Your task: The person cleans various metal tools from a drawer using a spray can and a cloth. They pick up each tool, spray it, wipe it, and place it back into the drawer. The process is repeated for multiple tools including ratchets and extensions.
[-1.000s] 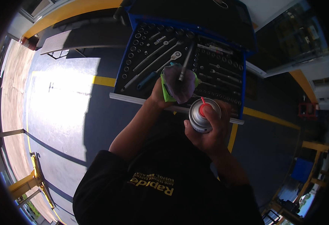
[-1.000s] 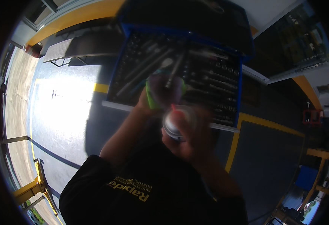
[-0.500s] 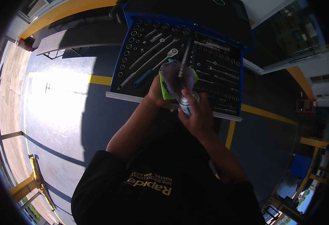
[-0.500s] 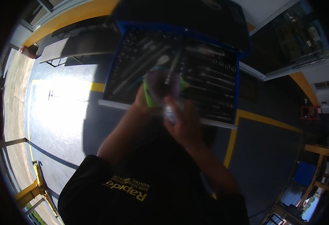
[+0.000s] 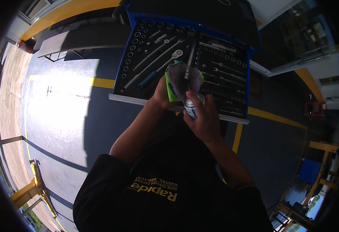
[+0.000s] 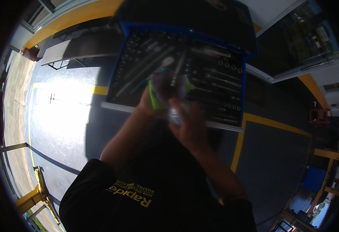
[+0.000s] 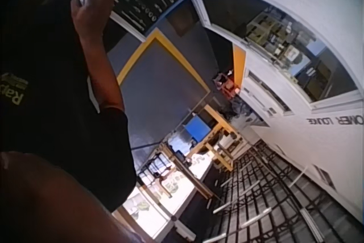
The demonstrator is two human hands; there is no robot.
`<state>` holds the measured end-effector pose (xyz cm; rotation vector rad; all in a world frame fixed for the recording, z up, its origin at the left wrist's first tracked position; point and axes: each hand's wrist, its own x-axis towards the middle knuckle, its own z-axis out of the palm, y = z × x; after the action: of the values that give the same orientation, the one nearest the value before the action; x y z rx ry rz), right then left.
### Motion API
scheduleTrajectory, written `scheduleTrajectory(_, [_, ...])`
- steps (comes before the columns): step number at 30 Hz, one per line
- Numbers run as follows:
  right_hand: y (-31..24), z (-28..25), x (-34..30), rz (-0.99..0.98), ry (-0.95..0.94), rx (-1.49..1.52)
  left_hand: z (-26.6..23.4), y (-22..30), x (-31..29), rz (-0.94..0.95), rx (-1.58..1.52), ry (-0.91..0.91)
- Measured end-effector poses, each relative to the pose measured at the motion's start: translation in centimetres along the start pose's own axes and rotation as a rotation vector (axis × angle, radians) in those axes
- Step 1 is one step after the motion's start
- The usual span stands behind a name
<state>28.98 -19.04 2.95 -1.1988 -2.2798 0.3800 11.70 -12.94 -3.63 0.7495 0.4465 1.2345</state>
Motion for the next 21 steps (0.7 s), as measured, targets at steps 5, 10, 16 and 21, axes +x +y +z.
scheduleTrajectory(5, [0.3,0.2,0.0,0.010,-0.026,0.023,-0.2,-0.2,0.2,0.110,0.435,0.003])
scheduleTrajectory(10, [-0.3,-1.2,1.0,0.056,-0.063,0.123,-1.1,-1.1,0.5,0.161,0.507,0.001])
scheduleTrajectory(16, [2.0,-7.6,6.8,-0.067,0.204,0.102,-0.2,0.8,0.0,-0.008,0.777,0.125])
scheduleTrajectory(21, [6.2,-14.8,18.2,-0.125,0.480,0.097,-1.4,0.2,0.1,-0.127,-0.536,0.060])
